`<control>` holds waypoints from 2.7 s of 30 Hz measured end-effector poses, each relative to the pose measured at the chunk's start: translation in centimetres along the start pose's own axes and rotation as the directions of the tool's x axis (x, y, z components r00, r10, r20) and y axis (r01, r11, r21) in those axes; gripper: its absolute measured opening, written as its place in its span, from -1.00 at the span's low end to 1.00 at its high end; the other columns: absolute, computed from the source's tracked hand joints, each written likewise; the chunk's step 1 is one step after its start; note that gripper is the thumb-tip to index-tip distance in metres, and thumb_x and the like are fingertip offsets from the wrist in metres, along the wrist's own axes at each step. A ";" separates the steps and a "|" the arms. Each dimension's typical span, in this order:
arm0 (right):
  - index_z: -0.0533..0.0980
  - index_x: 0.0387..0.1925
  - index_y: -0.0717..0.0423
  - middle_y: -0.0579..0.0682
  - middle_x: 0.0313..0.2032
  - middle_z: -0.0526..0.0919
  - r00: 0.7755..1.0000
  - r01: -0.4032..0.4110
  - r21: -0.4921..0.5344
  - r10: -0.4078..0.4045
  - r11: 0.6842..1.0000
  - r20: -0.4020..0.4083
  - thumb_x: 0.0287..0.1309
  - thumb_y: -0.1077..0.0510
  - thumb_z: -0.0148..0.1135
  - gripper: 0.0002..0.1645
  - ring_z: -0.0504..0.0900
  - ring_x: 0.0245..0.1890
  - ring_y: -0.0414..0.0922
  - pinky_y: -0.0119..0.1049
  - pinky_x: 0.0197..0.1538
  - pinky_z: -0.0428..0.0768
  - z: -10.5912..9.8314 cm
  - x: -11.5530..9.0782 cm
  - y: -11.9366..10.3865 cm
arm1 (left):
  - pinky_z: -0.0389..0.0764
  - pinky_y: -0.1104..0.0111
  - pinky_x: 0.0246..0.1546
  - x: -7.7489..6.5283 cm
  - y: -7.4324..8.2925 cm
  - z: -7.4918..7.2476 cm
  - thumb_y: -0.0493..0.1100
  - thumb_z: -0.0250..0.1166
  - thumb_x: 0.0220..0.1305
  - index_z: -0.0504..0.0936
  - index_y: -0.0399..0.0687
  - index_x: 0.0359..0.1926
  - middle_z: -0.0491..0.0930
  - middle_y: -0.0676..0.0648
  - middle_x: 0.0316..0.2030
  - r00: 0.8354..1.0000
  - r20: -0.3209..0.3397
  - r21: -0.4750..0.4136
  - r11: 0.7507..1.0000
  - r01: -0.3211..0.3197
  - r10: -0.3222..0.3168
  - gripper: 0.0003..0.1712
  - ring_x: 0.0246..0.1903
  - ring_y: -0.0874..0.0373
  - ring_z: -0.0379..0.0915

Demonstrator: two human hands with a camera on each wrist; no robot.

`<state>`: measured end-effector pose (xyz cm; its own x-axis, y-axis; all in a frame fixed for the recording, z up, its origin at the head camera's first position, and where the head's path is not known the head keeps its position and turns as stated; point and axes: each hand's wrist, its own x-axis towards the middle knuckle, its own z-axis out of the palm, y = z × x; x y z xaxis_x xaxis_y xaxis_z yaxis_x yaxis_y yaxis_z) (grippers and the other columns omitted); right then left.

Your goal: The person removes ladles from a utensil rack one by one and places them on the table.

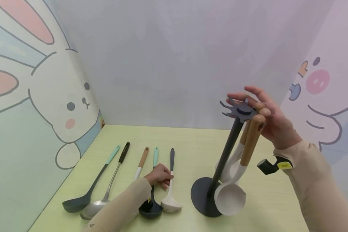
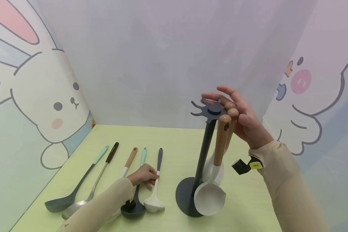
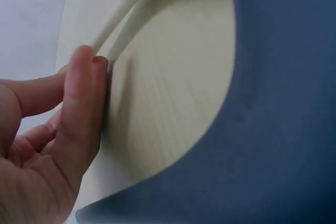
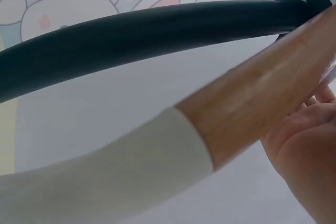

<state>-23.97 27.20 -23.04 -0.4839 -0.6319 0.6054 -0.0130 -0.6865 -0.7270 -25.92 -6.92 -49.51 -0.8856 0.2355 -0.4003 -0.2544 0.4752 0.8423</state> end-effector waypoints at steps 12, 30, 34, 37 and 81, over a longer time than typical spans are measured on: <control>-0.05 0.50 0.31 0.40 0.43 0.13 0.928 0.151 -0.072 -0.117 0.986 0.354 0.13 0.15 0.01 -0.06 0.12 0.46 0.21 0.12 0.41 0.20 -1.1 2.3 1.4 | 0.65 0.35 -0.65 0.1 0.2 -0.4 -0.36 0.33 0.29 0.65 -0.30 -0.55 0.59 -0.09 -0.70 0.998 0.026 0.097 0.993 -0.066 0.064 -0.75 -0.78 0.25 0.46; -0.02 0.44 0.41 0.50 0.31 0.25 0.900 0.210 0.040 -0.209 0.977 0.383 0.14 0.22 0.20 -0.06 0.25 0.37 0.30 -0.05 0.41 0.26 -1.1 2.5 1.7 | 0.54 0.42 -0.73 -0.2 1.0 -0.2 -0.28 0.43 0.20 0.61 -0.20 -0.67 0.48 0.02 -0.76 0.980 -0.010 0.340 0.922 -0.186 0.201 -0.67 -0.79 0.23 0.40; 0.00 0.42 0.46 0.52 0.30 0.26 0.902 0.228 0.072 -0.238 0.971 0.360 0.10 0.30 0.16 -0.08 0.26 0.36 0.30 -0.11 0.45 0.17 -1.0 2.3 1.8 | 0.46 0.46 -0.77 -0.3 1.0 0.0 -0.28 0.45 0.17 0.53 -0.15 -0.74 0.37 0.08 -0.81 0.968 -0.026 0.411 0.885 -0.217 0.249 -0.60 -0.81 0.22 0.39; 0.00 0.41 0.48 0.52 0.30 0.27 0.910 0.246 0.067 -0.254 0.967 0.326 0.05 0.35 0.09 -0.10 0.27 0.35 0.31 -0.12 0.45 0.14 -0.9 2.0 1.7 | 0.37 0.49 -0.79 -0.3 1.1 0.1 -0.29 0.45 0.16 0.47 -0.11 -0.77 0.32 0.10 -0.83 0.963 -0.035 0.448 0.865 -0.224 0.268 -0.56 -0.83 0.24 0.34; 0.08 0.36 0.19 0.25 0.18 0.42 0.895 0.157 -0.339 -0.279 0.928 -0.349 0.09 0.37 0.28 -0.14 0.45 0.25 0.07 -0.20 0.10 0.55 0.9 -2.3 0.4 | 0.42 0.37 0.24 -9.2 15.8 6.3 -0.29 0.18 0.44 0.31 -0.20 0.41 0.43 -0.13 0.30 0.571 0.277 -0.266 0.633 -0.727 0.773 -0.43 0.23 0.30 0.38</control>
<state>-22.09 28.07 -24.48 -0.7348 -0.2485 0.6311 -0.3845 -0.6139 -0.6894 -19.32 3.75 -34.82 -0.5948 0.7364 0.3224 0.3797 -0.0961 0.9201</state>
